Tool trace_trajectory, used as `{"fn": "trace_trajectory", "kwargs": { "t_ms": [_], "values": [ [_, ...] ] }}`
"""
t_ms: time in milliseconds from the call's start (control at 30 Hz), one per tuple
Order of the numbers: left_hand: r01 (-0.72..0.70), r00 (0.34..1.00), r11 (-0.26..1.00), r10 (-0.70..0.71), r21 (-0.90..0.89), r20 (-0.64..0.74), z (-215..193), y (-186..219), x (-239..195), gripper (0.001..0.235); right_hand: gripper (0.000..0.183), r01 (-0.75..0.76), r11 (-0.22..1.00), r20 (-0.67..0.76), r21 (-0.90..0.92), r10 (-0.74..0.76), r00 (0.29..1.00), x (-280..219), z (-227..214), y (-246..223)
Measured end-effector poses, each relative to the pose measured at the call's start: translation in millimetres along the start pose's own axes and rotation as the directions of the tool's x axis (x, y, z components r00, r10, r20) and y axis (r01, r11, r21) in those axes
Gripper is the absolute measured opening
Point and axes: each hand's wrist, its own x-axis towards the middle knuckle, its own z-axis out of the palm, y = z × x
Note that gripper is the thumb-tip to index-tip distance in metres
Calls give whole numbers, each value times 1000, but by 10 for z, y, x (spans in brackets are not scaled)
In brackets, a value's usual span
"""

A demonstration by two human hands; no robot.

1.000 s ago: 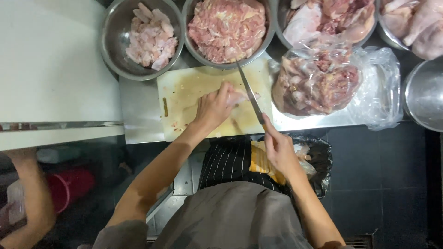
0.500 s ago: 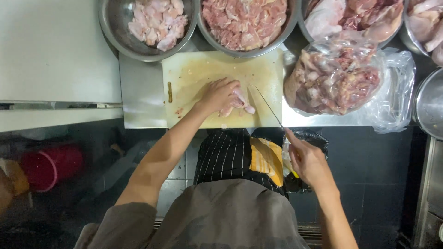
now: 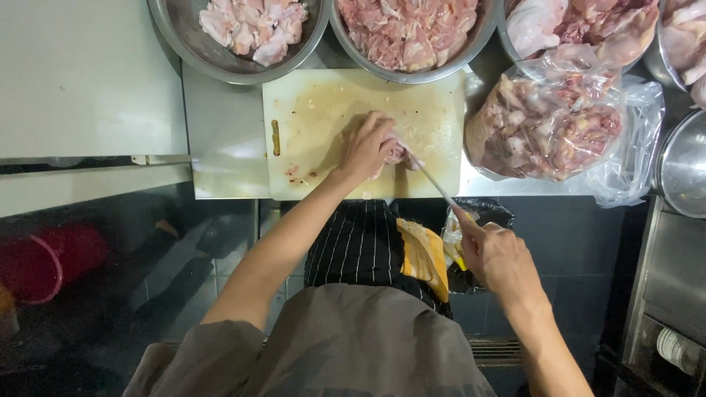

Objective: The person uses a knife to cut raw chicken pieces on a white cutting board. They separate the meat from the bone and trim the pieces, placing the processed meat into metal bowls nearby.

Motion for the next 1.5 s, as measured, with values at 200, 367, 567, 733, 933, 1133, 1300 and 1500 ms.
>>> {"fn": "trace_trajectory", "kwargs": {
  "t_ms": [200,367,567,733,933,1133,1300,1500],
  "values": [
    [-315,940,929,333,192,-69,141,-139,-42,16,41,-34,999,-32,-41,33,999,56,-28,-57],
    [-207,963,969,226,135,-146,253,-151,98,10,42,-29,1000,21,-11,30,999,-50,-234,-185],
    [-244,942,968,251,57,-222,259,-190,74,7,42,15,999,14,-47,-14,1000,-42,-283,-249],
    [-298,919,950,313,98,-241,247,-209,17,8,42,28,999,72,-36,-25,997,42,-380,-269],
    [-162,986,935,145,317,77,90,-18,-48,17,42,-19,999,208,-26,24,978,82,-759,-349],
    [-164,986,934,147,318,76,101,-46,-131,23,42,2,999,196,-35,5,981,110,-970,-355],
    [-184,983,932,178,314,48,115,-58,-131,21,43,54,998,182,-12,-51,982,211,-884,-287],
    [-191,979,913,148,361,143,33,37,-145,21,43,118,991,229,-58,-102,968,523,-567,-111]
  ]
}}
